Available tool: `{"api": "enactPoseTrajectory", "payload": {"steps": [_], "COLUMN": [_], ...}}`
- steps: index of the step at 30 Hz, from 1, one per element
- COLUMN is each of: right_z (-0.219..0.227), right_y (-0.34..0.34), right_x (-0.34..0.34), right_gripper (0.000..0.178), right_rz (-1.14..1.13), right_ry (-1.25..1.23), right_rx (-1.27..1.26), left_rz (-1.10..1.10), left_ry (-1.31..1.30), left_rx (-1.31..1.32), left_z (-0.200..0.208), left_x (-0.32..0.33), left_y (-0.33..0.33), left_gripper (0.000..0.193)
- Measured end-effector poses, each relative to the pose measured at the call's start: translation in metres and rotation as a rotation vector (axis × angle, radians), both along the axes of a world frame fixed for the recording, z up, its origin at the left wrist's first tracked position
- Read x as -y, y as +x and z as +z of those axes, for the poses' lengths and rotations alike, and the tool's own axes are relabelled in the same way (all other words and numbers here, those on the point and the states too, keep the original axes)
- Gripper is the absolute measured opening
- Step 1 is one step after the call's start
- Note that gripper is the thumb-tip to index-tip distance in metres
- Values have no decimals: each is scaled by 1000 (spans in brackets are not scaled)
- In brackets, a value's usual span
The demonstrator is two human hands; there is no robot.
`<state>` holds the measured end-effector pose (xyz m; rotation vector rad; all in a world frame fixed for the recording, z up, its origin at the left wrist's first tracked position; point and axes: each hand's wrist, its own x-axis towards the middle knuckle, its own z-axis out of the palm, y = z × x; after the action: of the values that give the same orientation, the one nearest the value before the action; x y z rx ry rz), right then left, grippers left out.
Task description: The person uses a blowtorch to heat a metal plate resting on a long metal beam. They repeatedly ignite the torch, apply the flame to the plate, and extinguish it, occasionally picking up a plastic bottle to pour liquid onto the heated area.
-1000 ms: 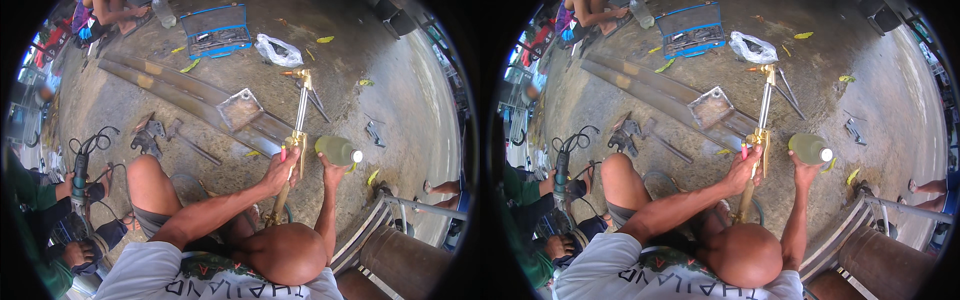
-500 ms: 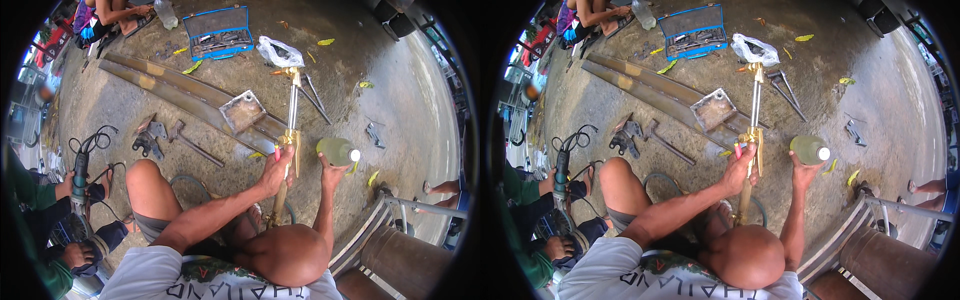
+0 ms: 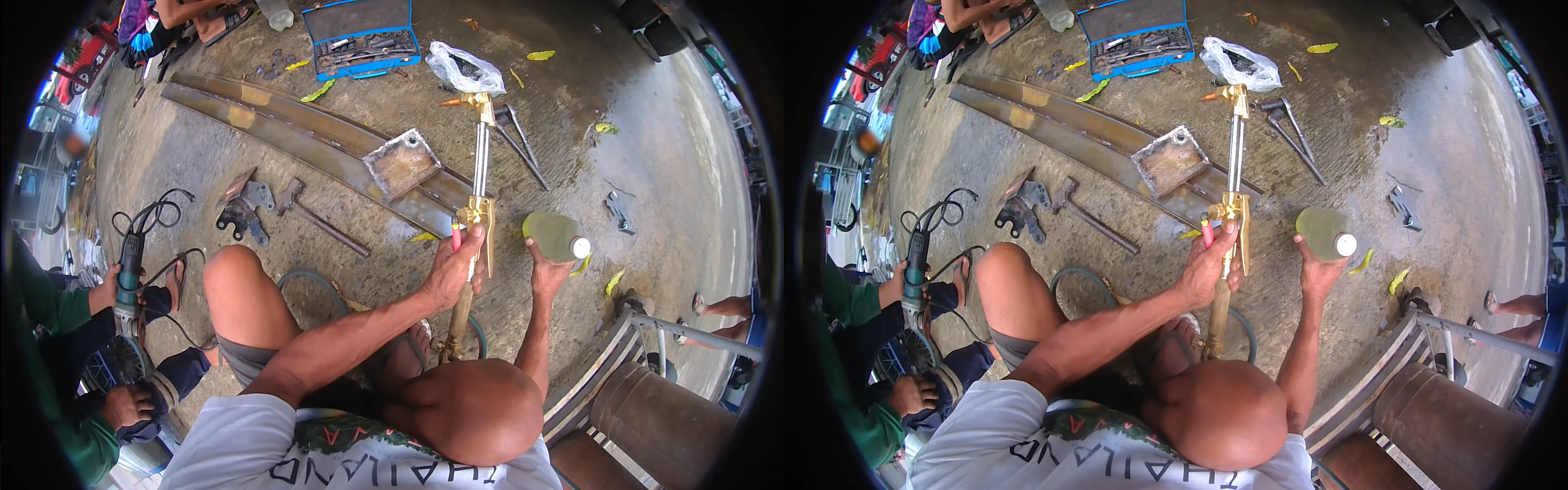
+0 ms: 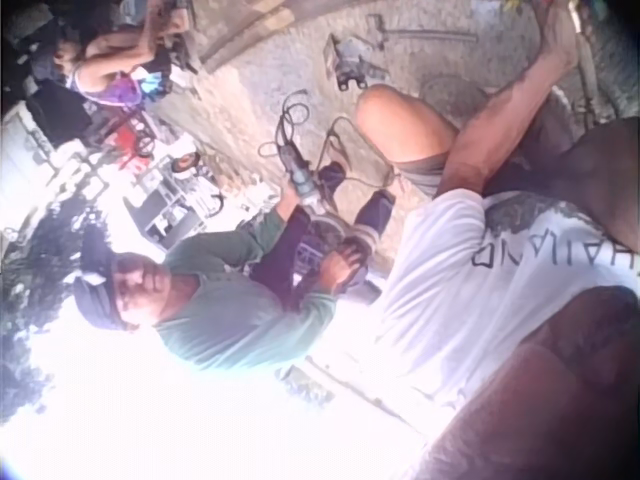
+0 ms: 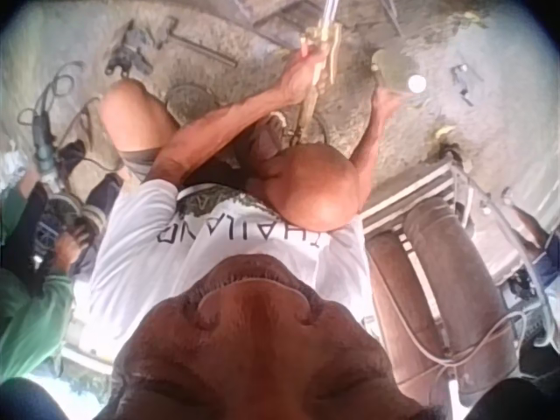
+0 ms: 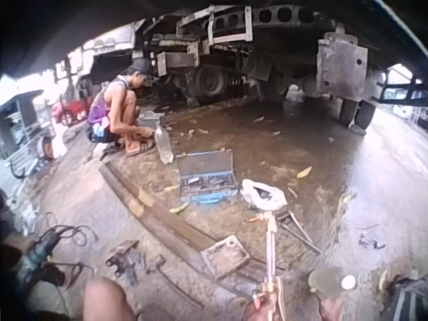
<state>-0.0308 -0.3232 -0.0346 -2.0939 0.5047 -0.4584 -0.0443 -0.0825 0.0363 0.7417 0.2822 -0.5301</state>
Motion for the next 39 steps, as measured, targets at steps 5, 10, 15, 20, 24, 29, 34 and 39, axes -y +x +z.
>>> {"api": "enactPoseTrajectory", "payload": {"steps": [5, 10, 15, 20, 24, 29, 34, 39], "right_z": [15, 21, 21, 22, 20, 17, -1, 25], "right_y": [35, 45, 35, 38, 39, 40, 38, -32], "right_x": [29, 14, -7, -2, 3, 4, 25, -26], "right_gripper": [85, 101, 106, 104, 102, 102, 97, 81], "right_rz": [10, -52, -75, -70, -93, -68, -50, 15], "right_ry": [102, -38, -107, 11, -25, 6, 139, 554], "right_rx": [16, -23, -60, 38, 30, 12, -98, -308], "left_rz": [-36, -50, -53, -68, -56, -40, -48, -67], "left_ry": [42, 47, 47, 60, 66, 83, 135, 295], "left_rx": [43, 54, 94, 84, 105, 72, 68, 236], "left_z": [-2, -4, -3, 2, 2, 2, 4, -3], "left_x": [-1, 0, 1, 2, 3, 2, 2, -6], "left_y": [-2, -5, -6, -5, -4, -1, -1, 2], "left_gripper": [42, 45, 45, 44, 44, 43, 44, 50]}}
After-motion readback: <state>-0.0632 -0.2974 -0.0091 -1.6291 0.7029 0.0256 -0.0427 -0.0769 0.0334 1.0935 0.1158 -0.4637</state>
